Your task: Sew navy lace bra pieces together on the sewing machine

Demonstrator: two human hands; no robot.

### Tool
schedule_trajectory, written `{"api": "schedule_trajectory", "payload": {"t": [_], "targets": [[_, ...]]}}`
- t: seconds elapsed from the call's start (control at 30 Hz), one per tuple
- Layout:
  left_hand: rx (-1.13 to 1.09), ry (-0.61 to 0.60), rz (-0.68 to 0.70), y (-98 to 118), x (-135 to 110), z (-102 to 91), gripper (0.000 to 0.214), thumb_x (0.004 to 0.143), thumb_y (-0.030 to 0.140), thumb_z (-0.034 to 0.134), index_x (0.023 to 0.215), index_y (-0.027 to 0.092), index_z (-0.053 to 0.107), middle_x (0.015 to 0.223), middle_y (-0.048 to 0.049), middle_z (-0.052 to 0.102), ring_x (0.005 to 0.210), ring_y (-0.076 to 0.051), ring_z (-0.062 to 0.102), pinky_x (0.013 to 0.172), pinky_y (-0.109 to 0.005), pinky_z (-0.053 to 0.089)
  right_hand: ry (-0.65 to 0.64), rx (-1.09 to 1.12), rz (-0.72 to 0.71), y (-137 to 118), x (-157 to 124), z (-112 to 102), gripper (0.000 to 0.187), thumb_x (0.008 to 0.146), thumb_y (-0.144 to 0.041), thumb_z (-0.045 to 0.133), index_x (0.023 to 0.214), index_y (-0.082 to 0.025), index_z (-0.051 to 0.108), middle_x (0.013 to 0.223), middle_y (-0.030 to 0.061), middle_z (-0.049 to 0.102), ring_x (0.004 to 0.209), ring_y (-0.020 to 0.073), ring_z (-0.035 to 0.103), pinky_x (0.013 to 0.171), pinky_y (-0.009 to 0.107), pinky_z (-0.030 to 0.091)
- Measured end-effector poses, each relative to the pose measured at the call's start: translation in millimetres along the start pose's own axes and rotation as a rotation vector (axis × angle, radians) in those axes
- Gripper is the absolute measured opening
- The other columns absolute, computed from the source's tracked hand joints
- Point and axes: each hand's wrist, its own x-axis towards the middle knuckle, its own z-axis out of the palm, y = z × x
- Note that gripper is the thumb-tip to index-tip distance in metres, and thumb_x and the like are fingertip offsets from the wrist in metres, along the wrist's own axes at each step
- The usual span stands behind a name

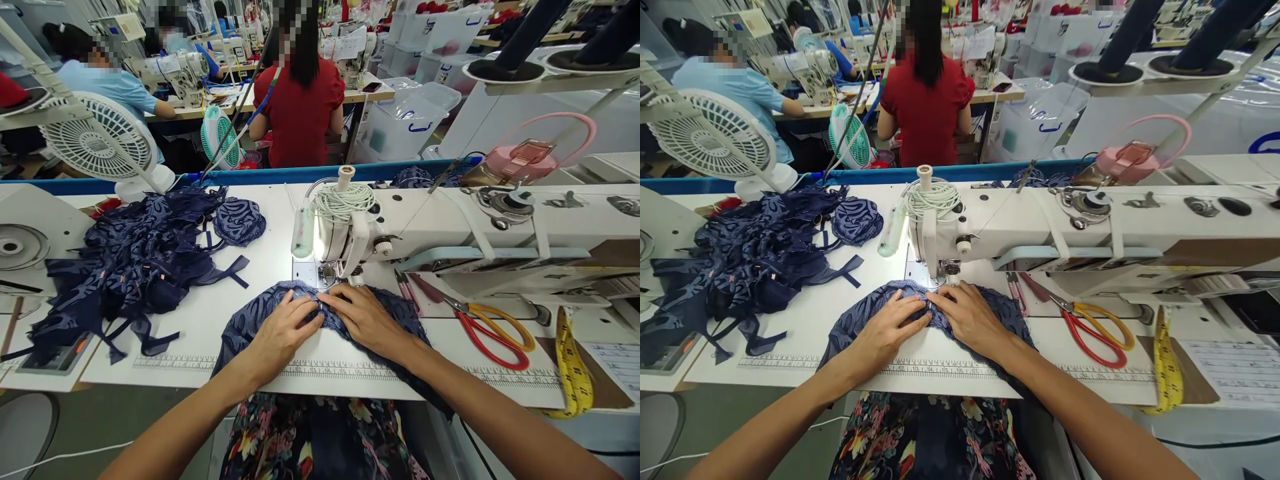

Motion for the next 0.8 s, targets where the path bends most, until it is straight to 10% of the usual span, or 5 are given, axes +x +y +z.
{"api": "schedule_trajectory", "payload": {"t": [0.53,0.8], "targets": [[-0.006,0.037,0.039,10,2,10.2,0.042,0.092,-0.002,0.032,0.125,0.009,0.055,0.114,-0.0122,0.064,0.121,-0.023,0.054,0.114,-0.06,0.031,-0.059,-0.176,0.003,18,2,1,0.066,0.085,0.003,0.037,0.134,-0.038,0.055,0.117,0.0072,0.061,0.094,0.0212,0.056,0.09,0.045,0.039],[0.032,0.085,0.018,13,2,10.7,0.047,0.087,-0.005,0.034,0.125,0.01,0.056,0.116,-0.0102,0.066,0.12,-0.024,0.055,0.115,-0.06,0.027,-0.015,0.045,0.122,14,9,-17,0.044,0.095,-0.015,0.041,0.13,-0.033,0.059,0.104,0.0061,0.065,0.093,0.0208,0.06,0.083,0.037,0.05]]}}
